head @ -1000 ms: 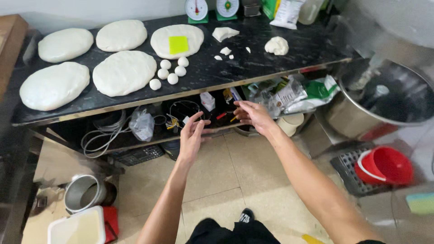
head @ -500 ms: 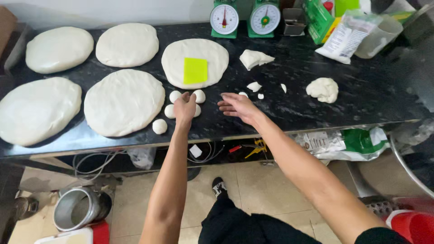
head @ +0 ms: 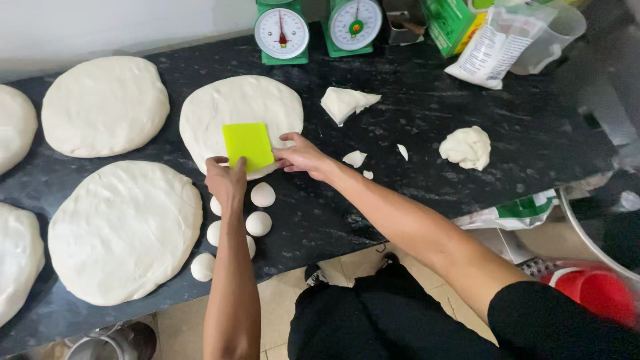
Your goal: The person toasts bread using tongs and places it into a bag, then cuts portions of dough from a larger mass using a scraper, weighs them on a scale, and rolls them into balls.
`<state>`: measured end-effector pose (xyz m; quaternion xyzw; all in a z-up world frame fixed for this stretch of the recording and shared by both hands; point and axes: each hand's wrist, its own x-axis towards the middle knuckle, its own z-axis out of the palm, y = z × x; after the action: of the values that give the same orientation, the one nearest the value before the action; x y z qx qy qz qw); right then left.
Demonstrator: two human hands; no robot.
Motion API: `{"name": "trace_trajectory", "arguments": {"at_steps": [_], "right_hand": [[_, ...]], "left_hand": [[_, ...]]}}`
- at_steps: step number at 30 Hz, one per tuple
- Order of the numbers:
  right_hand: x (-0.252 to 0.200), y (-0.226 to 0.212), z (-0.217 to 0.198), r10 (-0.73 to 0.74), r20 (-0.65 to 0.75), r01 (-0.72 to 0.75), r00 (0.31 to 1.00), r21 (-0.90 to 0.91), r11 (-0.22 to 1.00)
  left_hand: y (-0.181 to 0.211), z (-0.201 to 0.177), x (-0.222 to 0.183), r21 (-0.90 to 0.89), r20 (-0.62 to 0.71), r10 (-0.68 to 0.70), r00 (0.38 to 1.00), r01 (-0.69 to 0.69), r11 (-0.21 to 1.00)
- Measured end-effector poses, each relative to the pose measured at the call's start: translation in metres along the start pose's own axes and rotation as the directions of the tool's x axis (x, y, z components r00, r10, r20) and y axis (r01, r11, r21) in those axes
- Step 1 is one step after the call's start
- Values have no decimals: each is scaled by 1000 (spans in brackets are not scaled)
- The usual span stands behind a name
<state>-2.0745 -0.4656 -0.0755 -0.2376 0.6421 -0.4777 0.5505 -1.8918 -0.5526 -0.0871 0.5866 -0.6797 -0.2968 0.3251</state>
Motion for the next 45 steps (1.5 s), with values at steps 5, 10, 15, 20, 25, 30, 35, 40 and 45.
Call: {"name": "trace_trajectory", "arguments": {"at_steps": [5, 10, 15, 20, 25, 30, 35, 40, 45], "right_hand": [[-4, -24, -16, 10, 76, -24, 997, 197, 980], [-49, -45, -140, -255, 88, 211, 963, 345, 915], [-165, -65, -343, -474, -200, 219, 857, -692, 688], [-211, -49, -413, -467, 16, 136, 884, -965, 224], [-183, -26, -420, -377, 118, 178, 919, -976, 128], [-145, -4, -416, -291, 166, 213, 942, -967, 138], [-127, 7, -393, -296, 339, 443, 893, -779, 443], [-155, 15, -350, -475, 95, 320, 875, -850, 418], [-231, 1, -340, -583, -175, 239, 793, -791, 563]], "left_hand": [[65, -14, -27, -514, 233, -118, 965, 225, 828], [138, 70, -95, -584, 529, 115, 841, 263, 768], [202, 201, -182, -533, 589, 412, 695, -49, 844], [234, 284, -240, -565, 470, 581, 665, -279, 777], [235, 296, -249, -552, 477, 526, 704, -227, 803], [237, 290, -249, -467, 512, 396, 763, -140, 873], [235, 249, -253, -306, 537, 213, 816, -47, 951], [211, 196, -249, -69, 555, 130, 822, -110, 992], [191, 181, -231, -320, 499, 423, 757, -293, 901]]}}
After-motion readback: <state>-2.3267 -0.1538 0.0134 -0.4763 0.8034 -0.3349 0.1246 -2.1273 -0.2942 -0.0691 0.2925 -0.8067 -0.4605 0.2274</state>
